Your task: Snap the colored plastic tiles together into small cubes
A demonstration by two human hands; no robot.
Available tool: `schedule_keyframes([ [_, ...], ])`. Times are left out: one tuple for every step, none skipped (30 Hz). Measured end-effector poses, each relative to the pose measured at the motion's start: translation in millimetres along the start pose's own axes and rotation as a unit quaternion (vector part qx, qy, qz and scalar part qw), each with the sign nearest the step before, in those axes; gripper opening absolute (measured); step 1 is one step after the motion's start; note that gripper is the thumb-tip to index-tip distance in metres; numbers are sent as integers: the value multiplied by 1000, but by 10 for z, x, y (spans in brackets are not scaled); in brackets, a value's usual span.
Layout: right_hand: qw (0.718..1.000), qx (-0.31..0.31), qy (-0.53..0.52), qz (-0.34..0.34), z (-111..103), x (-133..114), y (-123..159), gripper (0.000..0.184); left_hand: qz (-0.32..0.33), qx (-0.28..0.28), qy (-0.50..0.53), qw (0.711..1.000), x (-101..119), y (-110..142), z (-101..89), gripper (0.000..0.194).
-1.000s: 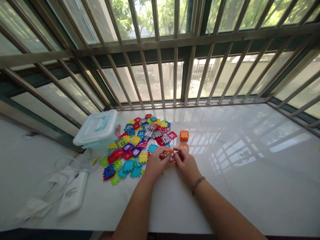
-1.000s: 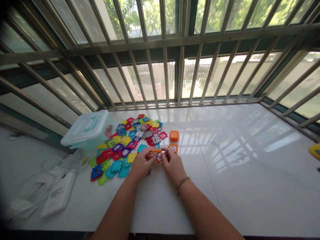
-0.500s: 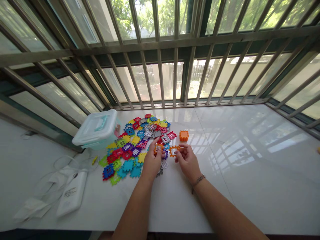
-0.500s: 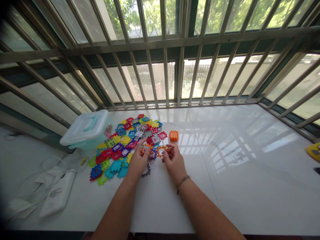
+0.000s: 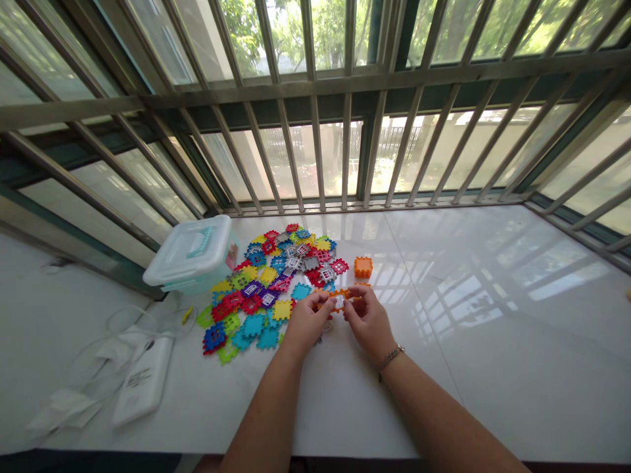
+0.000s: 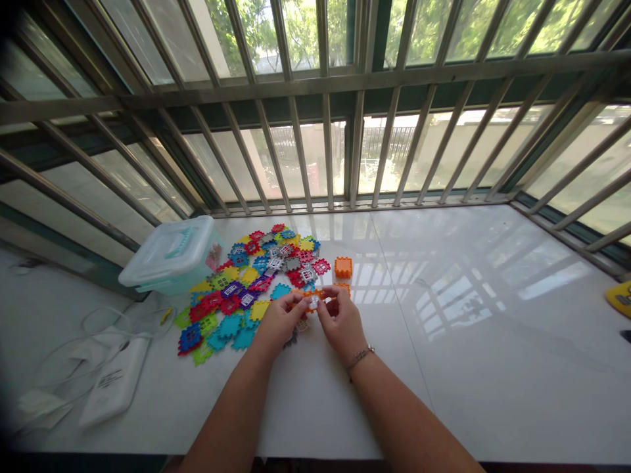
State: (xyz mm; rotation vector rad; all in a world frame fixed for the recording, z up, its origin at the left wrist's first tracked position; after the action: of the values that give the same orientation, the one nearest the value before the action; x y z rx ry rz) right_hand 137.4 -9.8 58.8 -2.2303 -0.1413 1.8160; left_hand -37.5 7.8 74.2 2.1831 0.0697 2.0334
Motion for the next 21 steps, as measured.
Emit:
schedule_keyframes([
  [1000, 7, 22, -16, -3, -20, 8, 35, -2, 7, 2, 1000, -9, -4, -8, 47],
  [999, 11, 38, -35, -4, -39, 17, 37, -1, 13, 7, 1000, -19, -10, -16, 47],
  [997, 9, 48, -55, -2, -55, 26, 41, 1, 18, 13, 1000, -31, -16, -24, 48],
  [996, 5, 54, -76, 1, -67, 36, 46, 3, 20, 17, 1000, -43, -24, -31, 48],
  [994, -2, 61, -95, 7, -73, 45, 51, 5, 21, 20, 1000, -54, -31, -36, 48],
  [992, -9, 69, -110, 14, -73, 52, 54, 7, 19, 19, 1000, -63, -37, -39, 48],
  [989, -16, 80, -122, 21, -69, 58, 56, 10, 15, 16, 1000, -70, -41, -41, 47],
  [987, -20, 90, -130, 28, -63, 61, 57, 14, 12, 11, 1000, -75, -44, -41, 47],
  [985, -23, 99, -136, 33, -55, 62, 56, 18, 9, 7, 1000, -76, -45, -39, 46],
  [984, -25, 106, -139, 38, -47, 61, 54, 20, 6, 5, 1000, -74, -43, -37, 45],
  [983, -25, 112, -140, 41, -41, 59, 52, 21, 5, 6, 1000, -69, -40, -34, 45],
  [983, -23, 116, -140, 42, -38, 56, 50, 19, 5, 8, 1000, -61, -34, -30, 45],
  [983, -19, 118, -140, 41, -37, 54, 49, 15, 4, 13, 1000, -51, -27, -25, 44],
  [983, -16, 119, -140, 39, -38, 52, 48, 12, 2, 21, 1000, -38, -19, -19, 44],
  [983, -14, 119, -141, 37, -41, 51, 49, 9, 0, 29, 1000, -25, -11, -13, 44],
  [983, -13, 119, -142, 35, -45, 51, 49, 8, -2, 37, 999, -12, -4, -8, 44],
  [982, -14, 121, -142, 34, -47, 52, 48, 9, -2, 41, 999, -1, 2, -4, 43],
  [982, -14, 123, -141, 34, -50, 53, 48, 10, -1, 41, 999, 5, 6, -1, 43],
  [982, -16, 125, -141, 34, -51, 55, 48, 12, 2, 37, 999, 7, 8, 0, 43],
  [982, -17, 127, -141, 35, -52, 57, 48, 13, 6, 32, 999, 4, 8, -1, 43],
  [981, -18, 128, -142, 36, -53, 59, 49, 14, 9, 27, 999, -3, 6, -2, 42],
])
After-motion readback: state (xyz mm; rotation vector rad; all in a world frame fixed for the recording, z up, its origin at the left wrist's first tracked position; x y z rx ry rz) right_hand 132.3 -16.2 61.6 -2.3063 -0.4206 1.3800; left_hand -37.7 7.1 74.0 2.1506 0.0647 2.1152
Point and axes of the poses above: each hand's wrist, its own y-axis away from the middle knuckle, its own z-axis out of the palm, x = y × z, the point moved 2 cm from there along -y, towards the middle knuckle, and after that the axes turned 1 degree about -z, right-handed, at the moved point
